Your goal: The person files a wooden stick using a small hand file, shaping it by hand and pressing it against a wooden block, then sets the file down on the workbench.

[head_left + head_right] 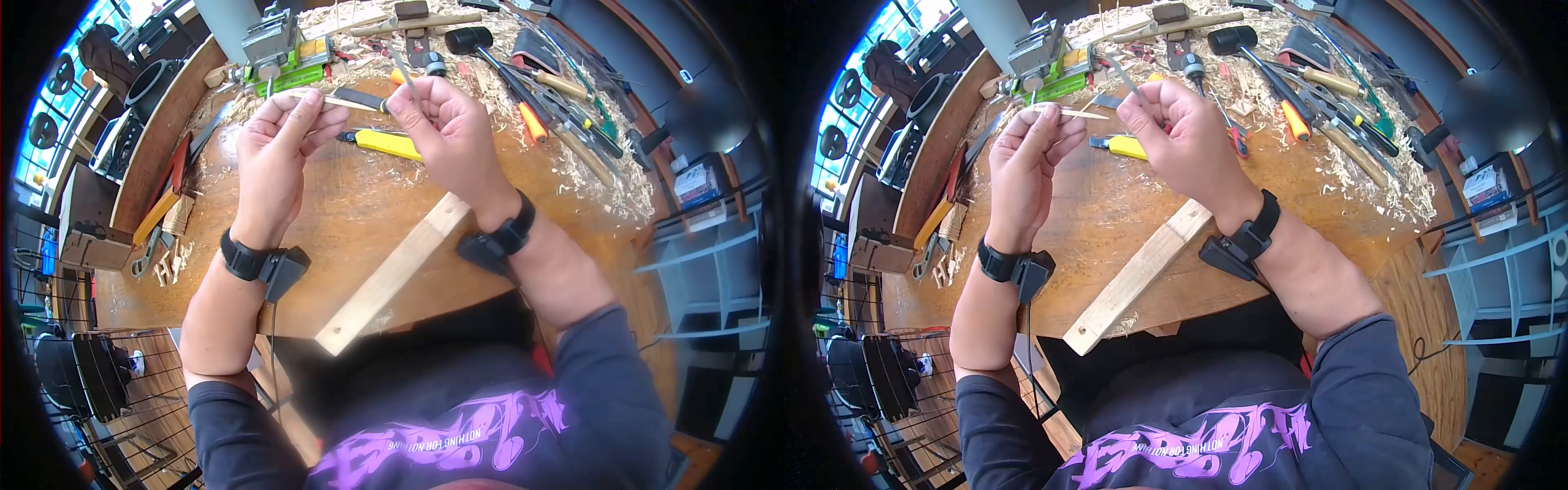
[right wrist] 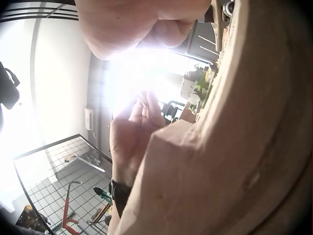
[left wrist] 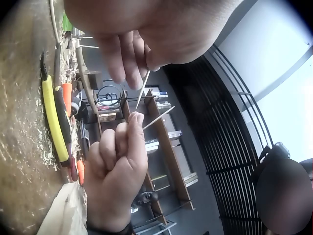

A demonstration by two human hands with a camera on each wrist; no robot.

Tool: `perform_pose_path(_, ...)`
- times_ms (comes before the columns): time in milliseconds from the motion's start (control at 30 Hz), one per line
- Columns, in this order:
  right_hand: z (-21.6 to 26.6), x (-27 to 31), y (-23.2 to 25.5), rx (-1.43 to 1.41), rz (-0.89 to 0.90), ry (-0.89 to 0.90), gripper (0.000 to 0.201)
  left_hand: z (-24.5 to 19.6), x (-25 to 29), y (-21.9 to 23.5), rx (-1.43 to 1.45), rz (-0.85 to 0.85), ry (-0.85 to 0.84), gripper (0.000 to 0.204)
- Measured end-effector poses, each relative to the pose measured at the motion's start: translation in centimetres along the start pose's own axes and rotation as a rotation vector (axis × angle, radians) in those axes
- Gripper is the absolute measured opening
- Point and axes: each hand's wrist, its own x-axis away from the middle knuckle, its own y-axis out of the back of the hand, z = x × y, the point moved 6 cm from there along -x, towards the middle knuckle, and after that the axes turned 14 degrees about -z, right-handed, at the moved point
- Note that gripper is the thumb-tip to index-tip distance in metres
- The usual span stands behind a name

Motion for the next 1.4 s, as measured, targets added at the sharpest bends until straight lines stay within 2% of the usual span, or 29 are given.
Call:
perform_pose_path(100,-0.5,-0.4,0.5,-0.101,-0.088,-0.050,0.027,0.1,-0.1,0.1,0.013,-0.014,-0.015,0.017)
perform_pose_path(200,-0.1,-0.5,0.4,-0.095,-0.063,0.033,0.032,0.5,0.1,-0.3,0.049,0.020,-0.009,0.015)
perform_pose_path(267,1.0,0.0,-0.2,0.073,0.085,0.161,0.030,0.7,0.5,-0.7,0.063,0.044,0.006,0.015)
perform_pose_path(333,1.6,0.3,-0.2,0.097,0.098,0.107,0.026,0.6,1.2,-1.6,0.068,0.126,0.039,0.013)
perform_pose_path(400,1.1,0.4,-0.2,0.123,0.115,0.053,0.022,0.7,1.5,-1.8,0.022,0.122,0.041,0.013)
perform_pose_path(467,0.0,0.0,0.2,0.098,0.034,0.077,0.018,0.8,1.5,-1.7,-0.022,0.115,0.038,0.012)
perform_pose_path(600,0.1,-0.4,0.5,0.033,-0.005,0.077,0.017,1.1,1.1,-0.9,-0.016,0.105,0.018,0.012)
perform_pose_path(667,-0.2,-0.9,1.3,-0.102,-0.140,-0.006,0.016,1.0,0.8,-0.7,0.018,0.086,0.017,0.012)
perform_pose_path(767,-0.5,-1.4,2.0,-0.186,-0.152,-0.075,0.017,0.8,0.4,-0.3,0.149,0.077,0.056,0.012)
perform_pose_path(833,-0.6,-1.4,1.7,-0.183,-0.145,-0.064,0.020,0.9,0.4,-0.3,0.221,0.032,0.118,0.012)
perform_pose_path(933,-0.5,-1.0,1.4,-0.093,-0.134,-0.023,0.021,1.1,0.6,-0.5,0.320,0.046,0.195,0.012)
perform_pose_path(1067,-0.1,-0.4,0.7,-0.108,-0.087,-0.032,0.021,1.7,1.1,-1.0,0.417,0.082,0.325,0.011)
perform_pose_path(1133,0.7,-0.2,0.4,-0.073,-0.064,0.014,0.020,2.0,1.5,-1.4,0.396,0.096,0.340,0.010)
perform_pose_path(1300,0.1,0.0,0.5,-0.082,-0.052,-0.005,0.020,2.8,2.5,-2.1,0.302,0.105,0.367,0.007)
perform_pose_path(1400,0.3,0.1,0.6,-0.093,-0.065,0.007,0.020,3.5,2.8,-2.2,0.227,0.176,0.382,0.007)
